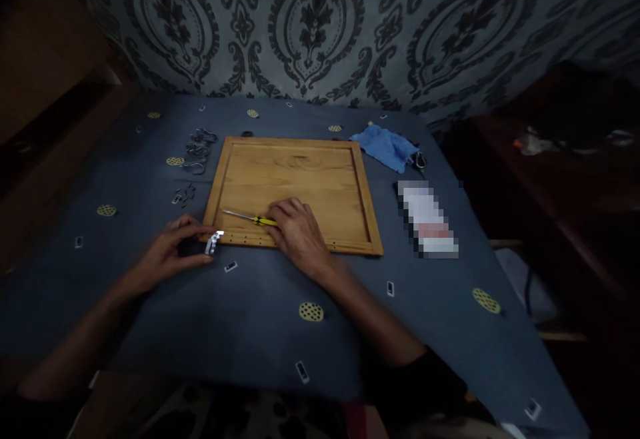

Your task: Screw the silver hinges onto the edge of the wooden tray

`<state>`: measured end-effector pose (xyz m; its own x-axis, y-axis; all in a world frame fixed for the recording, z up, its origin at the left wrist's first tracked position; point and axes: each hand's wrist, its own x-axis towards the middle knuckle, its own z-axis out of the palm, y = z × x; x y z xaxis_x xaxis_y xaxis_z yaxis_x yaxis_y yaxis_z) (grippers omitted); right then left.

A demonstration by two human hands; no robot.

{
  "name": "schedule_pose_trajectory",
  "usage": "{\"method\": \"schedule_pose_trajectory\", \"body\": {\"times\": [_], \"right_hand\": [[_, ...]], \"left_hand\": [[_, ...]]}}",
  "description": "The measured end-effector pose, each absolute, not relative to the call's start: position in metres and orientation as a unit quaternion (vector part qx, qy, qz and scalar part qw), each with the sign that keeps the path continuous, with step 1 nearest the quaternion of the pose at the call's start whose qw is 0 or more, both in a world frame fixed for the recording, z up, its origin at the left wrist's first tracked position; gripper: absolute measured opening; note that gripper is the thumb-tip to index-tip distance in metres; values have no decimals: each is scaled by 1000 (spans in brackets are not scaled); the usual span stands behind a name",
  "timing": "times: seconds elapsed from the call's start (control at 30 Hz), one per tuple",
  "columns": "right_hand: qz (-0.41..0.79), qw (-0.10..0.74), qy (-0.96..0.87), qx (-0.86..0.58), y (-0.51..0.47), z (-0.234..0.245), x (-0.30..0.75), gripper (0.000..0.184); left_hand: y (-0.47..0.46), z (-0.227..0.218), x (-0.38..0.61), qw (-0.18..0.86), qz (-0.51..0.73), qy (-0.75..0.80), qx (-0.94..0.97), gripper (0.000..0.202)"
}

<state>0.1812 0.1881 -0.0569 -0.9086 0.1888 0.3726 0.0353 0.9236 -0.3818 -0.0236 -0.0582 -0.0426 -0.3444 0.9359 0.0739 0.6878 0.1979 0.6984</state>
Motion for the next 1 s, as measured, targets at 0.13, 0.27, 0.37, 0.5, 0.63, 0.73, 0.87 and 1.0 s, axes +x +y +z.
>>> {"method": "schedule_pose_trajectory", "body": {"times": [0.13, 0.27, 0.37, 0.5, 0.63, 0.73, 0.87, 1.0], "right_hand": [[285, 242, -924, -74, 185, -51, 181, 12], [439, 328, -824, -144, 174, -25, 183, 11], [483, 364, -776, -178, 163, -3, 183, 15], [512, 346, -767, -172, 149, 7, 181, 13], [539, 317, -769, -135, 141, 3, 180, 10], [541, 322, -765, -133, 140, 1, 180, 10], [535, 332, -766, -131, 139, 1, 180, 10], [544, 328, -763, -121, 137, -1, 180, 11]], "left_hand": [[-58, -45, -24, 183, 335, 749, 541, 43], [-58, -45, -23, 177, 351, 740, 546, 44], [-57, -41, -23, 188, 352, 737, 545, 44], [-56, -39, -22, 200, 350, 740, 539, 44], [-57, -41, -23, 190, 336, 744, 545, 43], [-57, -43, -23, 181, 329, 747, 549, 44], [-58, -44, -24, 179, 326, 748, 550, 45], [-57, -43, -24, 183, 336, 744, 549, 46]]}}
